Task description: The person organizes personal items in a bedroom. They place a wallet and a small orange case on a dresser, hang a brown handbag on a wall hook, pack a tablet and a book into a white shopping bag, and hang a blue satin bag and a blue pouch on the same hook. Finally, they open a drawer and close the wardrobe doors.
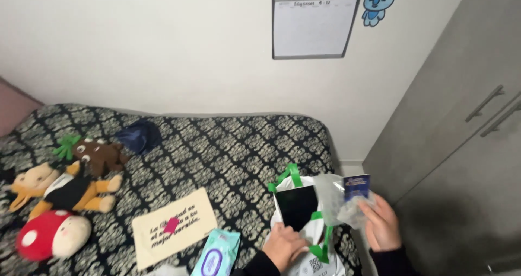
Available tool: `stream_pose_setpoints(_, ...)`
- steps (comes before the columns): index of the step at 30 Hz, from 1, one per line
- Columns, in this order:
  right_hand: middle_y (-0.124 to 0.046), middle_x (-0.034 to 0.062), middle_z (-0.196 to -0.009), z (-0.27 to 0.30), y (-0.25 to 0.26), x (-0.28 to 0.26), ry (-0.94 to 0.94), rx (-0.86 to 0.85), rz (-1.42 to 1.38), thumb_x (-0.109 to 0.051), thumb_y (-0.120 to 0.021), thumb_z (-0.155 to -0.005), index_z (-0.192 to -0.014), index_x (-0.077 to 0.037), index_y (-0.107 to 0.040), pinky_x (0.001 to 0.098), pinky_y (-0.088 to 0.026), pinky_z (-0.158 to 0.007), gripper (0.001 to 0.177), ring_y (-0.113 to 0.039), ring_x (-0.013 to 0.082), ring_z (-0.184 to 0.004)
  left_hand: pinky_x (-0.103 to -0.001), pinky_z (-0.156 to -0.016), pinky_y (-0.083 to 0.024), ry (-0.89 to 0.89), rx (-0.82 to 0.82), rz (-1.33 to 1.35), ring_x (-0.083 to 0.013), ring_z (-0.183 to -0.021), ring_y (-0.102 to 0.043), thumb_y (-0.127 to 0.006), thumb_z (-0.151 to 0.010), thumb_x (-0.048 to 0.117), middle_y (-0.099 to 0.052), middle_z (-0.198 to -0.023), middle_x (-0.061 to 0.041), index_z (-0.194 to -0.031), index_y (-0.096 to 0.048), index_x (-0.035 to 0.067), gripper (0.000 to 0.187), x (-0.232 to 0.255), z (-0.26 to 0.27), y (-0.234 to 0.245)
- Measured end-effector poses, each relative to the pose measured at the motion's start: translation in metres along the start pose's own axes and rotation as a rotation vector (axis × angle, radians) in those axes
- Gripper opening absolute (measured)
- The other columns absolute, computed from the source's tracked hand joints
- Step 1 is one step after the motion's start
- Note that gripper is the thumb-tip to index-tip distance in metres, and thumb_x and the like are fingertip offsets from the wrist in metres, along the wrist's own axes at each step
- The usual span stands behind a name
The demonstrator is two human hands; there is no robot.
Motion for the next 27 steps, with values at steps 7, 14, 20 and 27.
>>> stream_pose_setpoints(7,-0.080,0.0150,-0.100,0.006,-0.074,0.042,0.003,-0.753,0.372,0.013,-0.072,-0.074,-0.104,0.003,-0.077,0.0319,-0.057,-0.086,0.033,-0.074,0.0221,-0.091,-0.046,-0.066,-0.037,-0.134,-0.017,0.223,-0.0325,-0.072,-0.048,-0.058,-0.111,0.019,-0.050,-0.077,-0.012,-0.123,-0.073,0.004,0.025,0.082,0.048,0.037)
stream_pose_setpoints(14,-0.083,-0.0103,-0.114,0.062,-0.126,0.062,-0.101,-1.236,1.409,-0.016,-0.078,-0.087,-0.098,-0.023,-0.085,0.0242,-0.053,-0.095,0.014,-0.076,0.0082,-0.107,-0.047,-0.055,-0.038,-0.080,0.013,0.174,-0.0334,-0.073,-0.050,-0.064,-0.108,0.017,-0.045,-0.077,-0.011,-0.123,-0.073,0.006,0.021,0.111,0.080,0.045)
stream_pose_setpoints(20,-0.079,-0.0057,-0.106,0.093,-0.113,0.107,0.041,-1.374,1.856,-0.009,-0.075,-0.080,-0.103,-0.033,-0.081,0.0323,-0.052,-0.090,0.034,-0.072,0.0172,-0.100,-0.041,-0.049,-0.039,-0.105,0.128,0.010,-0.0272,-0.066,-0.050,-0.071,-0.103,0.005,-0.048,-0.071,-0.008,-0.108,-0.075,0.002,0.007,0.131,0.085,0.074)
stream_pose_setpoints(27,-0.058,-0.0053,-0.150,0.119,-0.105,0.103,-0.147,-1.507,1.745,-0.020,-0.086,-0.078,-0.144,-0.028,-0.060,0.0304,-0.040,-0.115,0.072,-0.052,0.0161,-0.141,-0.041,-0.051,-0.039,-0.201,0.143,-0.057,-0.0275,-0.072,-0.051,-0.067,-0.104,0.007,-0.048,-0.069,-0.006,-0.107,-0.075,0.004,0.009,0.139,0.093,0.046)
Point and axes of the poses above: each hand's wrist, its own z-axis away from the middle knuckle, its own y-axis out of the back of the hand, x = y × z, the point moved 9 cm from there along -z, towards the middle knuckle
